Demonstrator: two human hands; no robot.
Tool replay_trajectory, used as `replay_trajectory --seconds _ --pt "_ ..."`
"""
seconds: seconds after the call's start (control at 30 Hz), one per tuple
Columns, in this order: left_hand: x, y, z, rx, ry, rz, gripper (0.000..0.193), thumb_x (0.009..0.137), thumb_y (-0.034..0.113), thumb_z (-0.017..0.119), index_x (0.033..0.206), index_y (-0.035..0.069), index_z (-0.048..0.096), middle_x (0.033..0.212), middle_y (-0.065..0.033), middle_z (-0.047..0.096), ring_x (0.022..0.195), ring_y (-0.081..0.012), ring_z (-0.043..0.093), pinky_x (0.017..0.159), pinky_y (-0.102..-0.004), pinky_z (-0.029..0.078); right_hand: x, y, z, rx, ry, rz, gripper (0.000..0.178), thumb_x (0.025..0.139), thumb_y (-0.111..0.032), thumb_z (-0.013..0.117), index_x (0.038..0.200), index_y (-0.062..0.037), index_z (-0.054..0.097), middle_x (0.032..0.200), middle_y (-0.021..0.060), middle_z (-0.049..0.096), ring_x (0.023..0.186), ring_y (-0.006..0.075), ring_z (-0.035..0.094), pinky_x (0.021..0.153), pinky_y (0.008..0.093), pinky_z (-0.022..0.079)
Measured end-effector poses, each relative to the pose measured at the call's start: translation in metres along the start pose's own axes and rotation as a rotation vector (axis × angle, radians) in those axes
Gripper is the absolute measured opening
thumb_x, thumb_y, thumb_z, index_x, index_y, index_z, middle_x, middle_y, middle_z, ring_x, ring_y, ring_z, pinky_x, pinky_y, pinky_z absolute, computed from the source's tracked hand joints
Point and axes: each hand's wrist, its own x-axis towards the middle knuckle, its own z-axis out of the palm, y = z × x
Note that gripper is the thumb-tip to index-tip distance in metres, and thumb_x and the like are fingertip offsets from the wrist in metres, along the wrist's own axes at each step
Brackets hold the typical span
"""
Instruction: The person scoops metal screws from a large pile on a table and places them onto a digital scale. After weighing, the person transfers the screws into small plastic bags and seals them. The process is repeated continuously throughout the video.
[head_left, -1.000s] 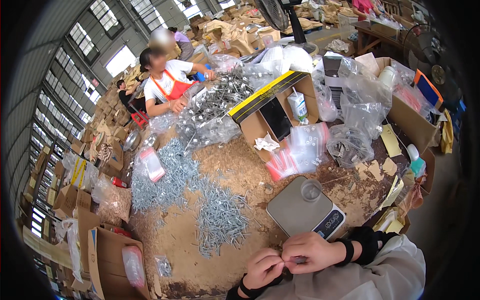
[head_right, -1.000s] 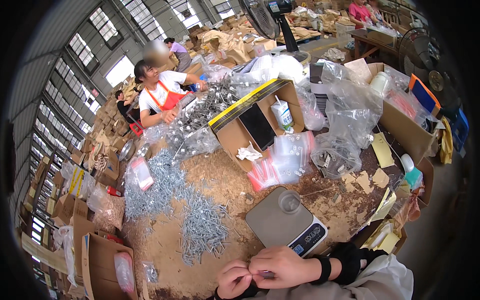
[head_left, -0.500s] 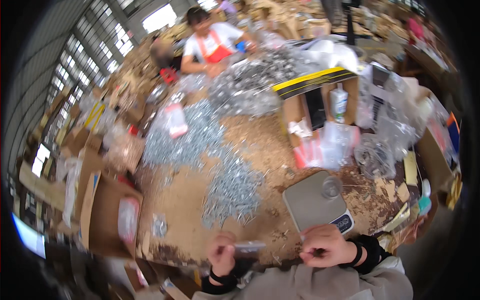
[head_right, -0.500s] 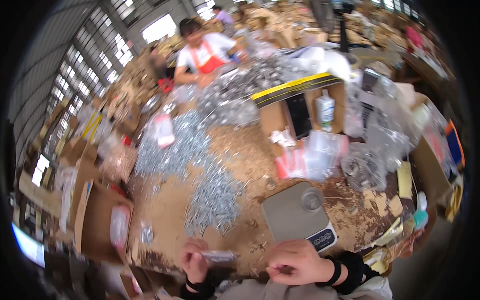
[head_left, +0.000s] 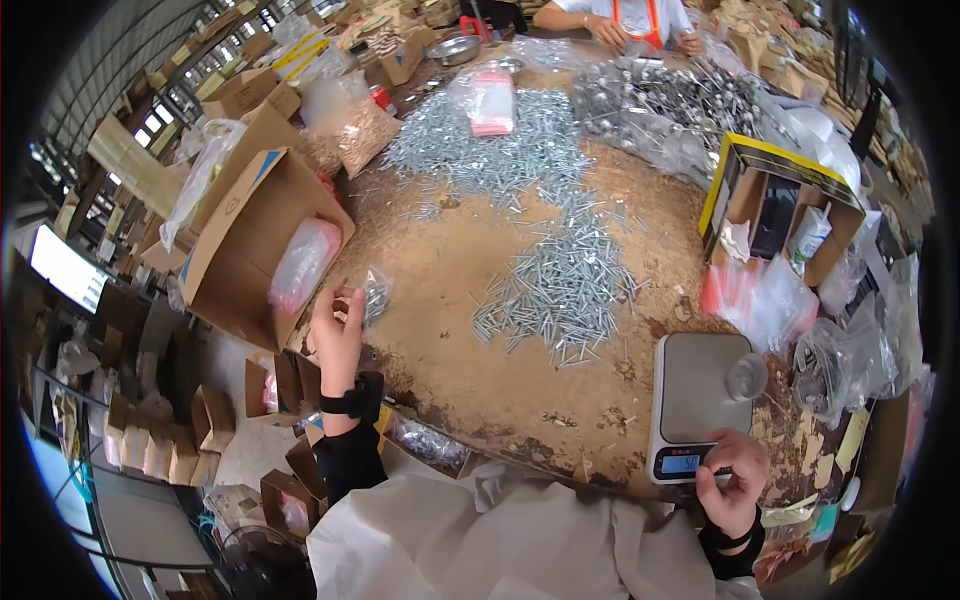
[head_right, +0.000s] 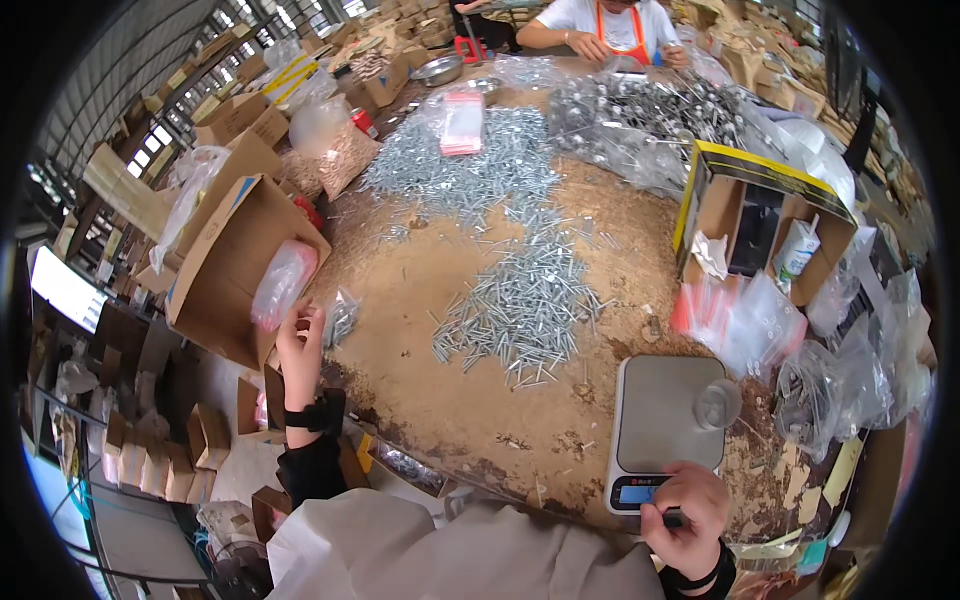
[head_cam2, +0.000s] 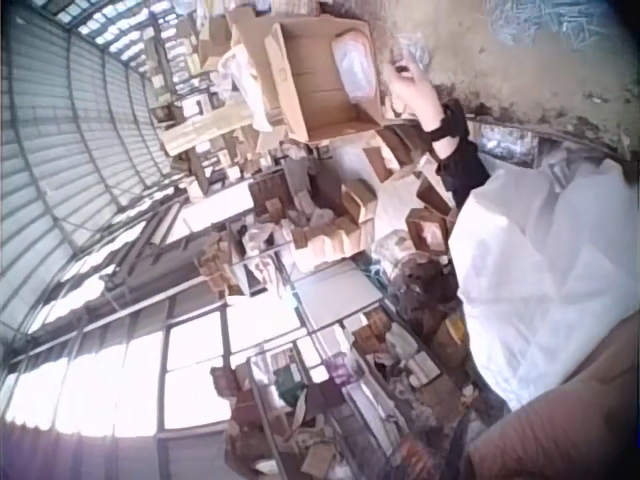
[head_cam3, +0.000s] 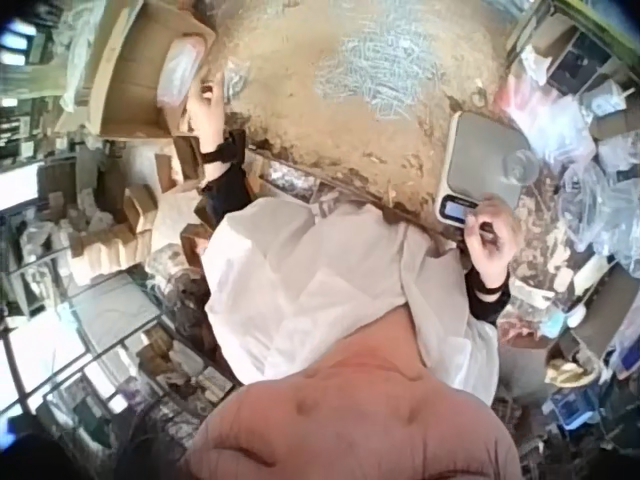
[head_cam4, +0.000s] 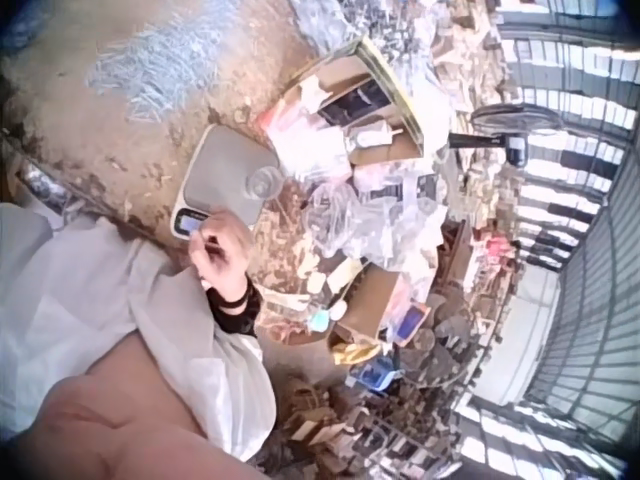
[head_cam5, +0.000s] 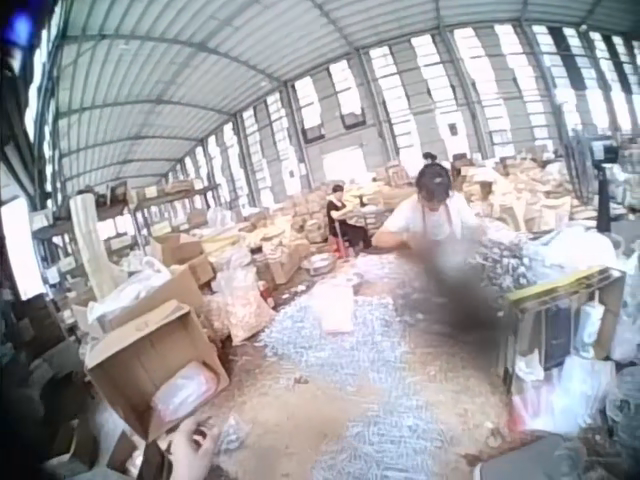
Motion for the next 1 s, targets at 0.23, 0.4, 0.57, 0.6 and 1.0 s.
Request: replay_trajectory --seconds 0.23,0.4,0.57,0.6,1.0 --pt "-0.008 0.090 0.057 0.021 -0.706 0.377 0.039 0.083 0.012 0.075 0.120 0.007 0.063 0.107 -0.0075 0.067 0.089 -0.0236 0.064 0.075 -0.0335 0.050 0.015 -0.013 -0.012 -0.272 0.009 0.215 0.021 0.074 -0.003 0.068 0.094 -0.0019 0.061 0.100 0.0139 0.063 0.093 0.0324 0.060 0.087 0.0393 0.047" --pt "-0.015 0.138 0.122 0.051 -0.841 0.645 0.059 0.078 0.021 0.079 0.131 0.010 0.055 0.118 -0.0132 0.060 0.106 -0.0343 0.060 0.090 -0.0410 0.050 0.017 -0.009 -0.023 -0.303 0.009 0.220 0.036 0.074 -0.003 0.068 0.109 -0.0009 0.061 0.116 0.0171 0.059 0.107 0.0365 0.057 0.096 0.0432 0.045" --pt "-0.033 0.143 0.155 0.230 -1.091 0.796 0.082 0.058 0.025 0.090 0.131 0.014 0.053 0.129 -0.0156 0.048 0.120 -0.0377 0.052 0.098 -0.0465 0.046 0.017 -0.004 -0.027 -0.356 -0.021 0.209 0.039 0.073 -0.003 0.069 0.111 -0.0026 0.062 0.118 0.0159 0.059 0.108 0.0369 0.057 0.095 0.0444 0.045" --pt "-0.036 0.146 0.157 0.252 -1.087 0.787 0.082 0.058 0.023 0.090 0.131 0.015 0.054 0.129 -0.0152 0.047 0.120 -0.0374 0.052 0.098 -0.0466 0.045 0.016 -0.004 -0.028 -0.366 -0.024 0.209 0.039 0.072 -0.003 0.070 0.111 -0.0029 0.062 0.118 0.0157 0.059 0.108 0.0370 0.057 0.095 0.0444 0.046" --pt "-0.053 0.149 0.156 0.233 -1.001 0.752 0.058 0.062 0.009 0.082 0.114 0.010 0.057 0.109 -0.0145 0.051 0.100 -0.0372 0.061 0.078 -0.0460 0.052 0.036 0.008 -0.031 -0.478 -0.083 0.139 0.033 0.072 -0.007 0.073 0.104 -0.0061 0.064 0.109 0.0109 0.062 0.107 0.0352 0.056 0.103 0.0508 0.041"
